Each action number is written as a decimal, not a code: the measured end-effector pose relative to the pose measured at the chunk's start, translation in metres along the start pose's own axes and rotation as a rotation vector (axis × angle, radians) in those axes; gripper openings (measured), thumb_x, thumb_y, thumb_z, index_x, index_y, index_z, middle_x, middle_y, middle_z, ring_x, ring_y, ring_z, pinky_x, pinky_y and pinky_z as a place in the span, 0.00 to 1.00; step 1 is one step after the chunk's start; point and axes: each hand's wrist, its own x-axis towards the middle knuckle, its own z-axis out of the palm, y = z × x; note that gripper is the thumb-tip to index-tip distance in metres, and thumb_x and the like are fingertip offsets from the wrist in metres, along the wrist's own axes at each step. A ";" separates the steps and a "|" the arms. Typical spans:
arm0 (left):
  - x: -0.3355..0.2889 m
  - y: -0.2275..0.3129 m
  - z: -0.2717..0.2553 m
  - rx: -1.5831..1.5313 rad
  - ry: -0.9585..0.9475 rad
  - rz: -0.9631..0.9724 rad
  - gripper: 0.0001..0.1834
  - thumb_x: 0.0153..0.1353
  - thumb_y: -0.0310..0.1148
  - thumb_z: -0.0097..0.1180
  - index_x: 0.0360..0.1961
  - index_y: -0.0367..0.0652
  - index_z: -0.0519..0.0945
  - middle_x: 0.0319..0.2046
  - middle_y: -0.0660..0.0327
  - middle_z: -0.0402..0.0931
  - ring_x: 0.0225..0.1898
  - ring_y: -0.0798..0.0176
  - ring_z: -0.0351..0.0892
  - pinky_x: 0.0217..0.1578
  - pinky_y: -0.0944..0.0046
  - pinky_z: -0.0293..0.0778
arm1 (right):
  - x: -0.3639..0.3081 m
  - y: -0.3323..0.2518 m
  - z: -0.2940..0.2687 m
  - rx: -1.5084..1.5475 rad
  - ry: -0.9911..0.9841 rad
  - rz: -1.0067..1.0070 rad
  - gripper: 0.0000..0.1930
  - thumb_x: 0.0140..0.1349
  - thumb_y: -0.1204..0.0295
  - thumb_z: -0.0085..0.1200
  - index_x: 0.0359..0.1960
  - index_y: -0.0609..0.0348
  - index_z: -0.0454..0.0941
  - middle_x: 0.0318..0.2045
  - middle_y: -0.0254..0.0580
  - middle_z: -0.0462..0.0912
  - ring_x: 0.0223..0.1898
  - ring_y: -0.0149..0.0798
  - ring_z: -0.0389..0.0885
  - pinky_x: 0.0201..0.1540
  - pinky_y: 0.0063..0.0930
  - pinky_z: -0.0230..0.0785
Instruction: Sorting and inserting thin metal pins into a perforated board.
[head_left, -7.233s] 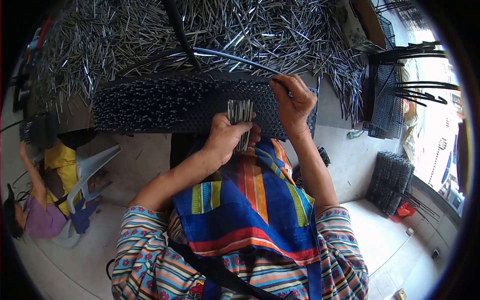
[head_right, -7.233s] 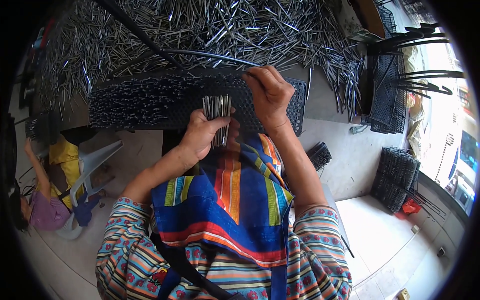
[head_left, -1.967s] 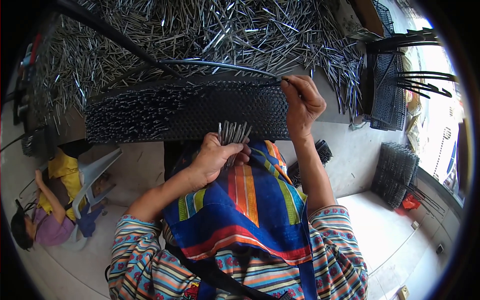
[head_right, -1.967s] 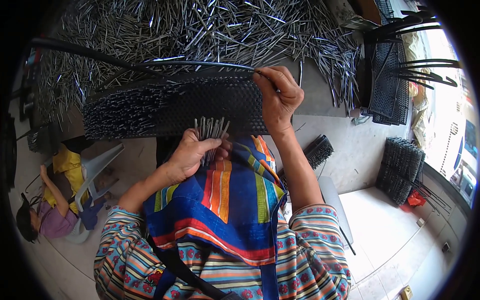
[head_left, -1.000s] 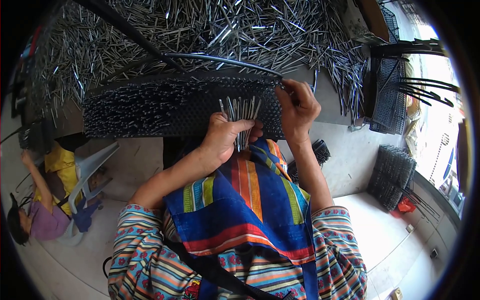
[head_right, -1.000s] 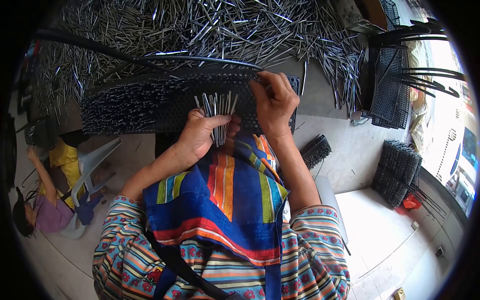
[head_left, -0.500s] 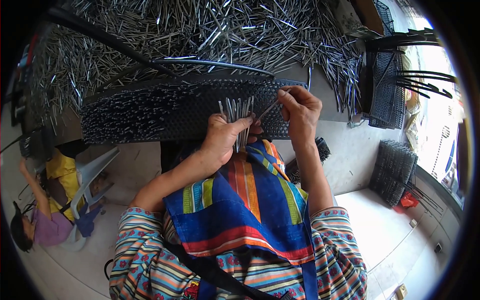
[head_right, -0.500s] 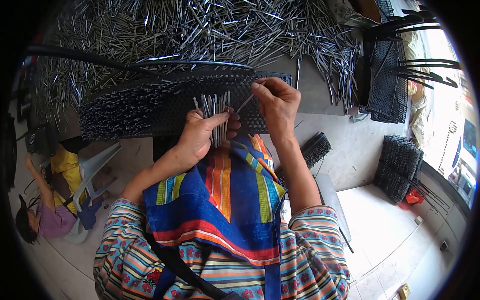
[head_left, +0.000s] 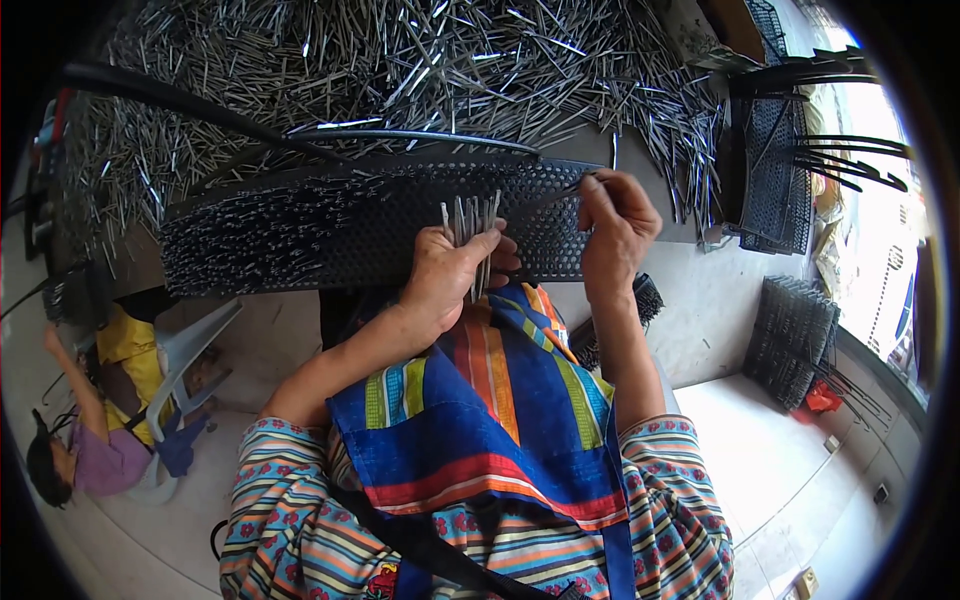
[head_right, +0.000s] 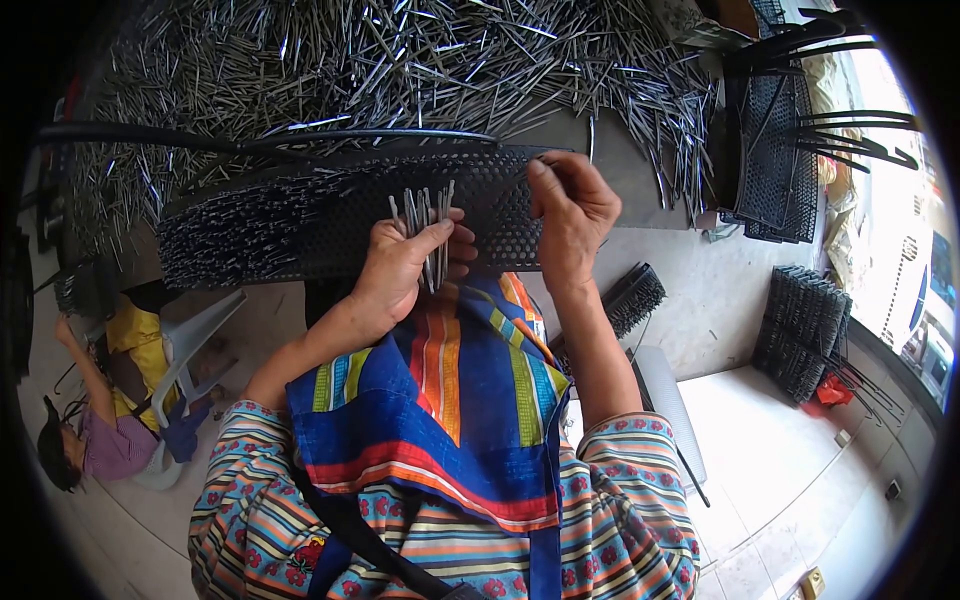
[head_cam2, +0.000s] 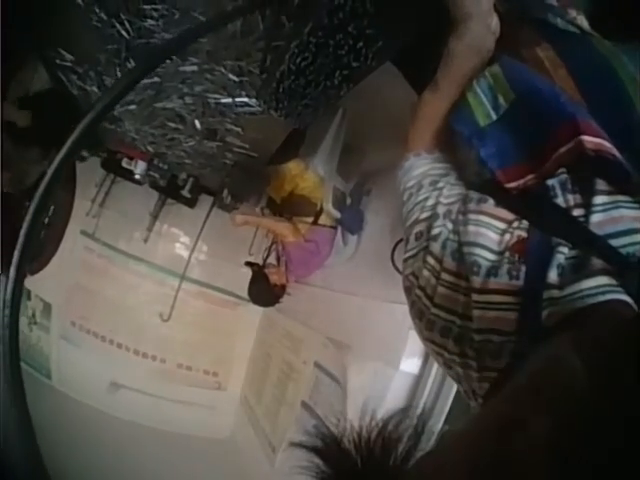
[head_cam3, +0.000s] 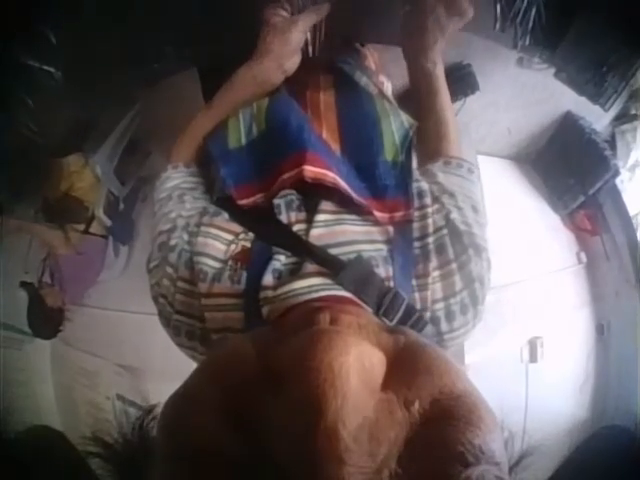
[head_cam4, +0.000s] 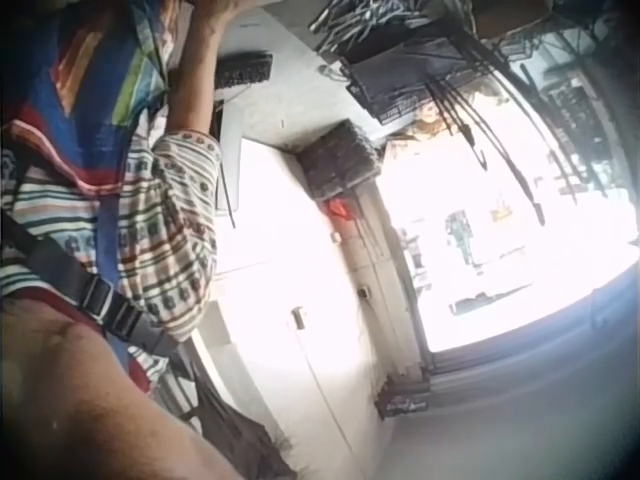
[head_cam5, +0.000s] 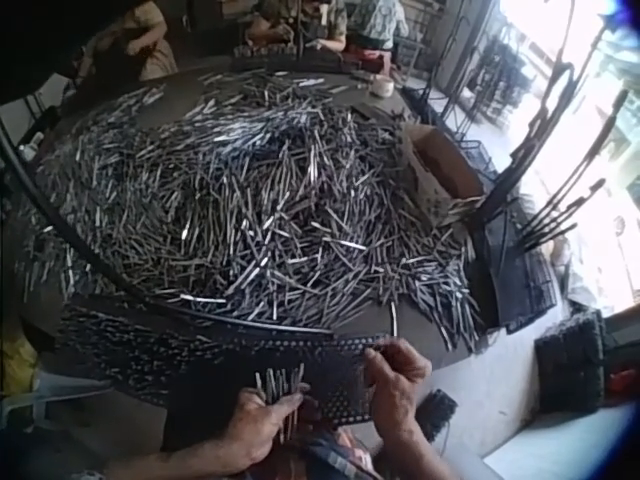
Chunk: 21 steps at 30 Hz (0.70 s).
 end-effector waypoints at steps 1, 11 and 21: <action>0.000 -0.001 0.002 -0.002 -0.006 -0.005 0.07 0.62 0.24 0.54 0.41 0.36 0.80 0.31 0.55 0.82 0.28 0.62 0.83 0.28 0.63 0.82 | 0.002 -0.008 0.000 -0.032 0.017 -0.068 0.03 0.57 0.83 0.57 0.32 0.65 0.80 0.23 0.31 0.77 0.19 0.20 0.67 0.20 0.14 0.56; 0.003 -0.004 0.007 -0.065 -0.045 -0.059 0.06 0.61 0.23 0.54 0.39 0.36 0.78 0.31 0.54 0.82 0.29 0.61 0.84 0.27 0.64 0.80 | 0.016 -0.001 0.003 -0.376 -0.108 -0.473 0.07 0.50 0.88 0.59 0.31 0.67 0.81 0.29 0.37 0.82 0.29 0.24 0.76 0.32 0.14 0.67; 0.008 -0.003 0.005 -0.041 -0.089 -0.057 0.05 0.60 0.22 0.55 0.38 0.37 0.79 0.31 0.54 0.83 0.28 0.61 0.84 0.28 0.65 0.80 | 0.014 0.006 0.014 -0.548 -0.200 -0.512 0.07 0.48 0.87 0.62 0.30 0.67 0.81 0.27 0.39 0.81 0.28 0.26 0.77 0.29 0.16 0.68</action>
